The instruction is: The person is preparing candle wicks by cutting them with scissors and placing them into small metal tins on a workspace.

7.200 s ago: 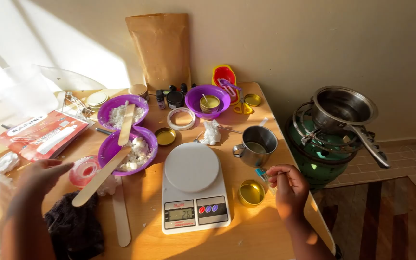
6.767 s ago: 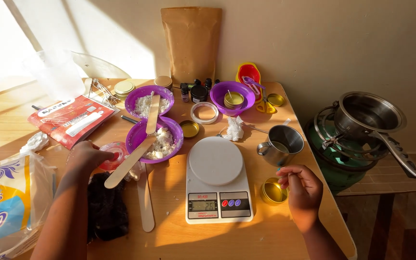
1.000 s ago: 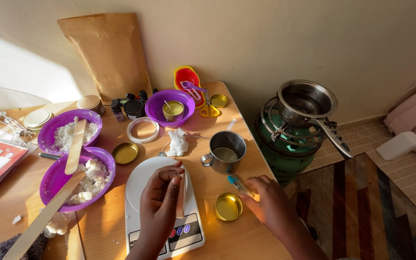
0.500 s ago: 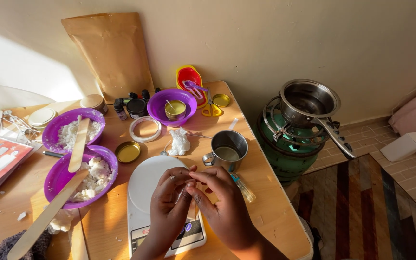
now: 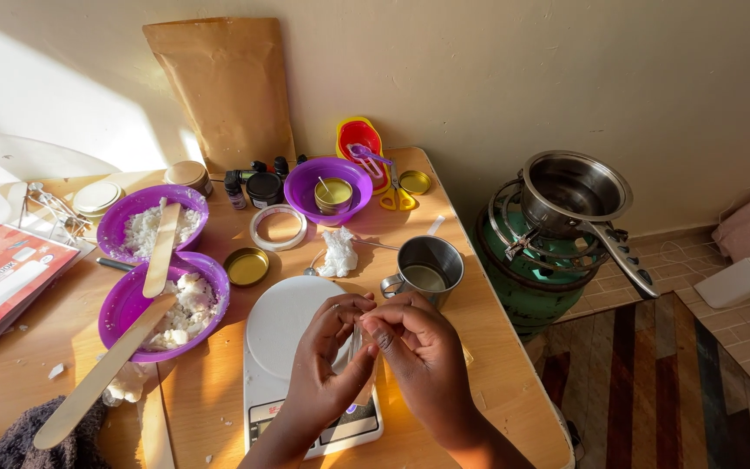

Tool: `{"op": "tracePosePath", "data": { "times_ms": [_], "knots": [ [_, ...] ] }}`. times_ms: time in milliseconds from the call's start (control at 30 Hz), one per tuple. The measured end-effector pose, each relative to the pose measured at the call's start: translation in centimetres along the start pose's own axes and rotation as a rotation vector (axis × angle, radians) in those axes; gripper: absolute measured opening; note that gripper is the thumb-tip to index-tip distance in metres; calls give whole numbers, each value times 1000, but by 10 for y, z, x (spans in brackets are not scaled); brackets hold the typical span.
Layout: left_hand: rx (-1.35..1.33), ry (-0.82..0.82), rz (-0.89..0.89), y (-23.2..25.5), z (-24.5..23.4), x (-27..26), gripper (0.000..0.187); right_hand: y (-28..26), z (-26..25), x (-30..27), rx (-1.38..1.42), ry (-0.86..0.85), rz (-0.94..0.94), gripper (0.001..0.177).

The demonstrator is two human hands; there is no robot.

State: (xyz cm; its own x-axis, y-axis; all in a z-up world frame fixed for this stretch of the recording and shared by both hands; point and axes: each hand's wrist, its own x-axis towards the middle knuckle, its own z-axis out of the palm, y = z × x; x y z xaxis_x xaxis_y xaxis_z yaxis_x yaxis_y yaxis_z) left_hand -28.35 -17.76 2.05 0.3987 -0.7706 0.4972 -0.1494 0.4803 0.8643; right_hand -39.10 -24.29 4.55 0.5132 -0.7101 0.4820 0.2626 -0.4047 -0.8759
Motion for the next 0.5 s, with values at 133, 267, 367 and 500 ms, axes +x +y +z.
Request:
{"op": "tracePosePath", "data": {
  "times_ms": [133,267,367,500],
  "knots": [
    [-80,-9,-5,-1,0,-1,25,-4,-1,1,-29,5,1,11],
    [-231,-11,-32,-8,2,-2,9,4,-3,-1,49,29,44,11],
    [-314,14,-39,-14,2,-2,4,5,-3,-1,47,35,66,12],
    [-379,38,-92,-22,-2,-3,15,7,-5,1,70,23,62,11]
  ]
}}
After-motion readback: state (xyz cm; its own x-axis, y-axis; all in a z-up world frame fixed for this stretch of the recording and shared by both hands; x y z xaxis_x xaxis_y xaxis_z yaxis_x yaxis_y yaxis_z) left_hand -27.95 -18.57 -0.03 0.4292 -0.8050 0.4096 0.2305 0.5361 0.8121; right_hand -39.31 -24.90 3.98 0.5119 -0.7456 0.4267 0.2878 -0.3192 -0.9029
